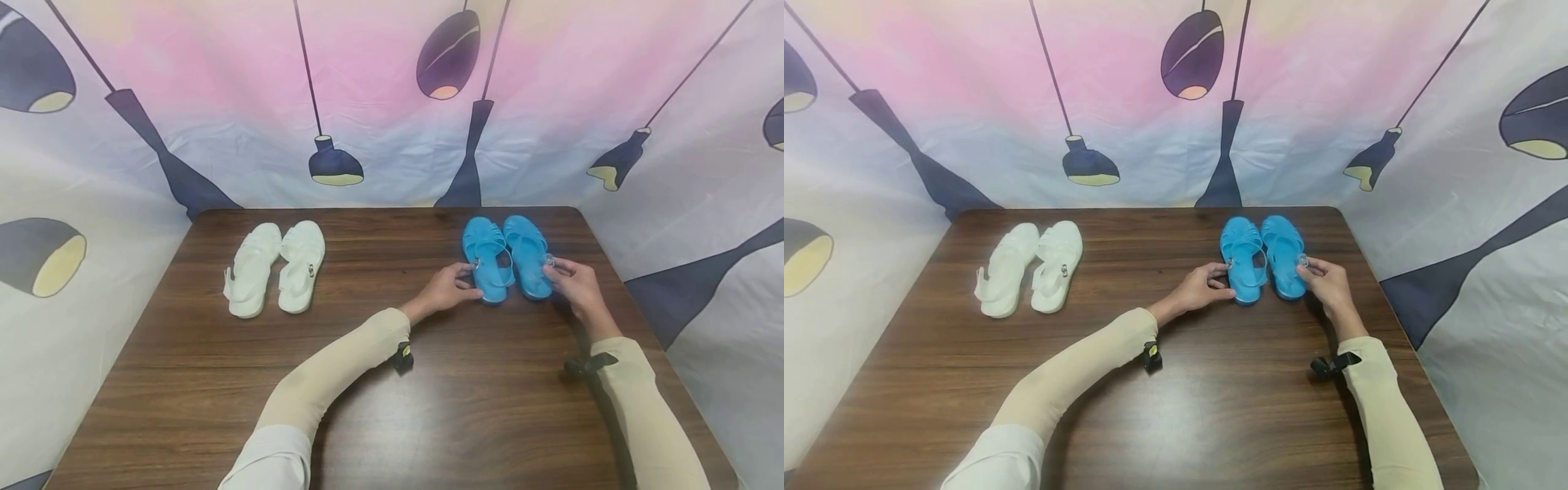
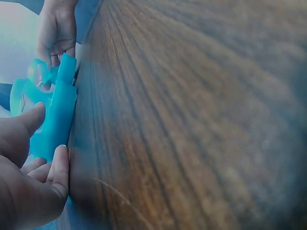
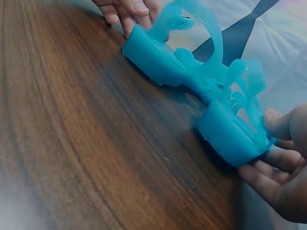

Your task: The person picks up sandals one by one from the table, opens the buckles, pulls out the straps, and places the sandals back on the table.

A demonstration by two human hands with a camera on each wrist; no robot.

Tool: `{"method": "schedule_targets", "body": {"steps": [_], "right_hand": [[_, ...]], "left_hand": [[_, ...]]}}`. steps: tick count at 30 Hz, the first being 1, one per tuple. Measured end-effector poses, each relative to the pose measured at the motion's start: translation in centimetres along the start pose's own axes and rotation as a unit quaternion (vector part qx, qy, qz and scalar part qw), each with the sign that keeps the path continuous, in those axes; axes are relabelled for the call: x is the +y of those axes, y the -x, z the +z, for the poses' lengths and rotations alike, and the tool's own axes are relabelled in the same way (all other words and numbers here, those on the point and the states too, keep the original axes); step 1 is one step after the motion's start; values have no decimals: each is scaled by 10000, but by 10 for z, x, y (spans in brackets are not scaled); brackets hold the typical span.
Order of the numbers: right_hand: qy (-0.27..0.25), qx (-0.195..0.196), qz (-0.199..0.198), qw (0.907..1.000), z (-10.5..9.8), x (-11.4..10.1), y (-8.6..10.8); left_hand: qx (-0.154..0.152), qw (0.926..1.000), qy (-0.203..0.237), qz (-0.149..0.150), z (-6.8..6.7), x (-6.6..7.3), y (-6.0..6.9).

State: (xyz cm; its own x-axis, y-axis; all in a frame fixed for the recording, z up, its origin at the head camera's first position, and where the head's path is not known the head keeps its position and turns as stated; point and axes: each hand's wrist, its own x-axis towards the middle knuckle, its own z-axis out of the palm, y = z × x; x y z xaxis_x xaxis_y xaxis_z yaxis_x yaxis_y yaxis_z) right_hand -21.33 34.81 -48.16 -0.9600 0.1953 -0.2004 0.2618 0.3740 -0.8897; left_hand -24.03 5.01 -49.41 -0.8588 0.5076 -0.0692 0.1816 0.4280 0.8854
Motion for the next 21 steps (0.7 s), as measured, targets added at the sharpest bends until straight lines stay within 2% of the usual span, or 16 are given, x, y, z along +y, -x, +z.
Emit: {"method": "schedule_targets", "body": {"steps": [8,13,17,21], "right_hand": [[242,-369,-34,9990,-1,0,-1],[311,-380,-39,9988,-3,0,-3],[370,-100,-25,9993,-7,-4,3],[383,469,-276,9978,-9,-23,14]], "left_hand": [[-37,10000,84,-32,0,1,-2],[-52,9998,139,-124,-2,3,1],[-133,9997,110,-175,-12,4,12],[-18,10000,-6,-45,-38,3,29]]}}
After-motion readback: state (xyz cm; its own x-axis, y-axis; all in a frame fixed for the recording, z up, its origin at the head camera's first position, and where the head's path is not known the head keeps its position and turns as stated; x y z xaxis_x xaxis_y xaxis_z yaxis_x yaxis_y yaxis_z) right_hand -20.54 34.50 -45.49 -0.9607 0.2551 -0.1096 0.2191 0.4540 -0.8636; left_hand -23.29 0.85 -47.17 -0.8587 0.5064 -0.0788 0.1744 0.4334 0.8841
